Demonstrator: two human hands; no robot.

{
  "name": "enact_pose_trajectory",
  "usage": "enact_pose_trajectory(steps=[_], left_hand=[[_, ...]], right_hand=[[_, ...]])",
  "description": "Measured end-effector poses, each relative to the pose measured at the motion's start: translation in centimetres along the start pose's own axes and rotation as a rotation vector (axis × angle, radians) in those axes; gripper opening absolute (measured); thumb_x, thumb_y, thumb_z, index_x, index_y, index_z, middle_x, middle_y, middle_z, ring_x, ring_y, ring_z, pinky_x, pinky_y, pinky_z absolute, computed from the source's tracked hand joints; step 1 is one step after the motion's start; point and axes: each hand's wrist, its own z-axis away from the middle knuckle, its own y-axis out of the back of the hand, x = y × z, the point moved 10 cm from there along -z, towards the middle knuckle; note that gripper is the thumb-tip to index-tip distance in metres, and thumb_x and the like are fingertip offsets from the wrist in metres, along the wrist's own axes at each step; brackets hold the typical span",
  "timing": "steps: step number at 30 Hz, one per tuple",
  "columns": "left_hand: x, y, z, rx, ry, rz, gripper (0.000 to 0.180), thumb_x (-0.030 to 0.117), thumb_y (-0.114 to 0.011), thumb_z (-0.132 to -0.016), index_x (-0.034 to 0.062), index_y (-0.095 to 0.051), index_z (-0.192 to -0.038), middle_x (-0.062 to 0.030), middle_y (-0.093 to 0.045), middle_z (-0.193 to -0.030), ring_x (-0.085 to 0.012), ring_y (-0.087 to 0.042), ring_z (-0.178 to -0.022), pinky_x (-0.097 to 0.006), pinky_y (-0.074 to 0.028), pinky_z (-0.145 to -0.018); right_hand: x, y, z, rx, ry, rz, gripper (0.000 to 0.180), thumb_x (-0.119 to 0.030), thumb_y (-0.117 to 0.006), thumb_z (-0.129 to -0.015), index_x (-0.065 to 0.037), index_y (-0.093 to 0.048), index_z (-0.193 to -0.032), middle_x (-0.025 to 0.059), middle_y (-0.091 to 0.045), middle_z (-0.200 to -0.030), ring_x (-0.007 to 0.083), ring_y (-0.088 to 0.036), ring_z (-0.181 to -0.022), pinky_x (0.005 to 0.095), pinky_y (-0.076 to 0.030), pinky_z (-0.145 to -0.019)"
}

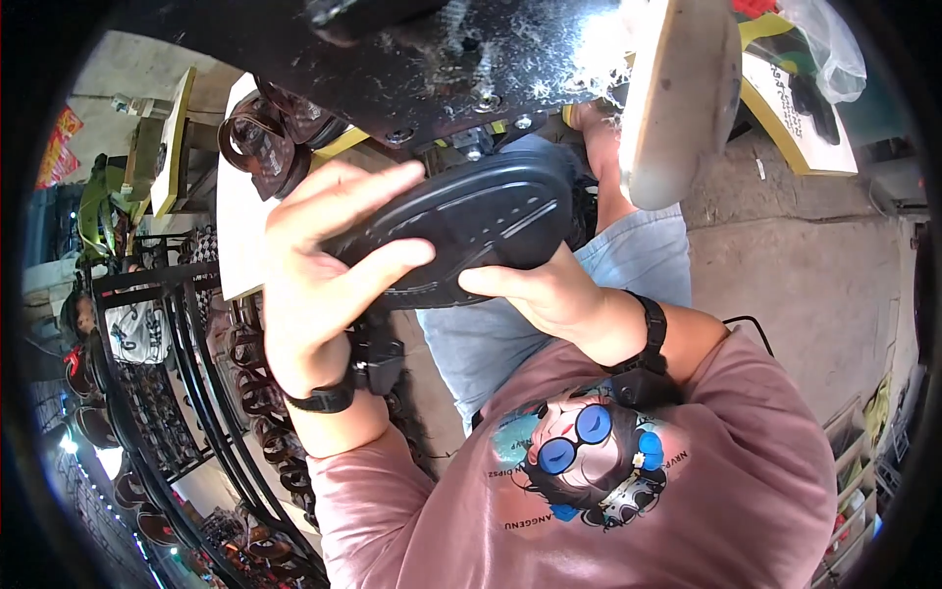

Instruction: Trim and inspect soles of finished sandals, placing them onto storage racks.

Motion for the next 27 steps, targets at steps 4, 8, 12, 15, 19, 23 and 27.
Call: enact_pose_trajectory(steps=[4, 8, 12, 15, 19, 23, 27], left_hand=[[-3.2, -0.3, 2.7, 0.224, 0.057, 0.171, 0.045, 0.009, -0.081, -0.061, 0.0044, -0.069, -0.104, 0.0022, -0.045, -0.073, -0.0089, -0.043, -0.068, -0.021, -0.034, -0.060], [-5.9, -3.2, 6.5, 0.465, 0.113, 0.447, 0.045, 0.007, -0.079, -0.068, 0.0011, -0.065, -0.110, 0.0017, -0.045, -0.082, -0.0090, -0.048, -0.078, -0.020, -0.039, -0.071], [-6.5, -7.8, 7.6, 0.554, 0.152, 0.750, 0.053, 0.006, -0.074, -0.075, -0.0048, -0.053, -0.122, -0.0047, -0.052, -0.100, -0.0149, -0.054, -0.095, -0.027, -0.041, -0.089], [-6.2, -8.1, 6.6, 0.471, 0.143, 0.646, 0.045, 0.007, -0.074, -0.074, -0.0029, -0.057, -0.114, -0.0070, -0.055, -0.108, -0.0165, -0.054, -0.100, -0.029, -0.042, -0.089], [-2.9, -8.0, 2.4, 0.209, 0.171, 0.768, 0.048, 0.009, -0.077, -0.071, -0.0015, -0.057, -0.114, -0.0072, -0.061, -0.106, -0.0139, -0.056, -0.098, -0.029, -0.044, -0.086], [-3.7, -9.5, 2.1, 0.049, 0.117, 0.758, 0.052, 0.008, -0.077, -0.072, -0.0019, -0.054, -0.117, -0.0072, -0.061, -0.107, -0.0136, -0.056, -0.099, -0.029, -0.044, -0.088], [-4.3, -9.4, 3.9, 0.409, 0.133, 0.921, 0.049, 0.010, -0.075, -0.076, -0.0019, -0.054, -0.118, -0.0091, -0.062, -0.109, -0.0162, -0.057, -0.099, -0.031, -0.044, -0.090]], right_hand=[[-1.5, 0.3, -0.1, 0.006, 0.108, 0.261, 0.051, -0.005, -0.074, -0.075, -0.001, -0.049, -0.120, 0.0052, -0.058, -0.111, 0.0141, -0.054, -0.104, 0.0304, -0.045, -0.091], [-4.9, 1.2, 0.5, 0.083, 0.225, 0.567, 0.058, -0.016, -0.072, -0.080, 0.000, -0.041, -0.126, 0.0076, -0.054, -0.118, 0.0149, -0.051, -0.109, 0.0306, -0.040, -0.096], [-10.8, -1.1, 0.7, 0.093, 0.459, 1.068, 0.030, -0.022, -0.076, -0.076, 0.000, -0.059, -0.090, 0.0026, -0.055, -0.087, 0.0105, -0.053, -0.083, 0.0252, -0.043, -0.074], [-11.9, -2.2, -0.5, 0.022, 0.440, 1.175, 0.043, -0.017, -0.083, -0.065, 0.002, -0.060, -0.097, 0.0077, -0.066, -0.089, 0.0130, -0.061, -0.079, 0.0269, -0.049, -0.069], [-12.4, -4.5, -1.8, -0.123, 0.451, 1.406, 0.043, -0.013, -0.083, -0.063, 0.000, -0.062, -0.098, 0.0025, -0.062, -0.079, 0.0119, -0.057, -0.068, 0.0257, -0.048, -0.062], [-12.8, -3.7, -2.9, -0.056, 0.548, 1.114, 0.055, -0.024, -0.089, -0.053, 0.000, -0.056, -0.092, 0.0041, -0.058, -0.079, 0.0139, -0.056, -0.071, 0.0270, -0.047, -0.064], [-15.3, -5.7, 0.4, 0.107, 0.913, 1.585, 0.072, -0.036, -0.090, -0.045, 0.000, -0.055, -0.096, 0.0091, -0.059, -0.087, 0.0275, -0.057, -0.076, 0.0351, -0.047, -0.074]])
